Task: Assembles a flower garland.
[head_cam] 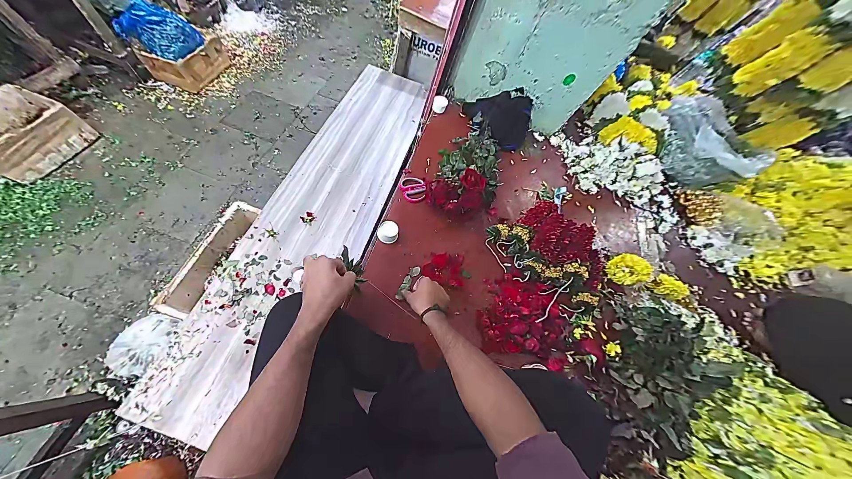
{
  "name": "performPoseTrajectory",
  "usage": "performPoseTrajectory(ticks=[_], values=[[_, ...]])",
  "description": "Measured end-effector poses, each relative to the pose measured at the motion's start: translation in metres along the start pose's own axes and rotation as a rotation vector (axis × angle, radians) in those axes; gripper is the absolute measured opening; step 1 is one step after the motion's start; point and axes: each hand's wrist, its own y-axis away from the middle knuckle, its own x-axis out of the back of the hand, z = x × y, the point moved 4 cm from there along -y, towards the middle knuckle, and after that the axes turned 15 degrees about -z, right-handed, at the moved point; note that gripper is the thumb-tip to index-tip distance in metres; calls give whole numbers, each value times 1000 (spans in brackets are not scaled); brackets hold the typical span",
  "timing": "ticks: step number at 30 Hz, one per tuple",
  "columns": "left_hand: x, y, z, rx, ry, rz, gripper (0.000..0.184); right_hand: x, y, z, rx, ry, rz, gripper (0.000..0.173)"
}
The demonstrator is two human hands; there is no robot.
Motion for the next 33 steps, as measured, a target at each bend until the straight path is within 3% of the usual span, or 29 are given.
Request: performPoseTrajectory(ticks=[4,8,12,16,19,24,29,33], values=[[-6,-10,-2,-28,41,-21,21,-11,-13,3,122,-52,67,26],[-4,-6,6,7,55,-86,21,-13,-14,11,35,-65,113,51],[-5,-2,7,-10,42,-92,23,-16,-18,7,116,-157,93,27],[-5,-4,2,-25,35,-88,24,15,-19,14,349,-545,203,23],[-6,-5,3,-38,30,-94,24,61,10,20,497,-818,115,22],[-7,-10,1,-93,49,-119,25,107,81,44,642,-845,25,42],[-8,-10,-3,-103,66,-104,25,101,106,64,776,-1014,42,17],[-7,-7,-3,-74,63,-103,24,101,109,60,789,-1068,15,16]])
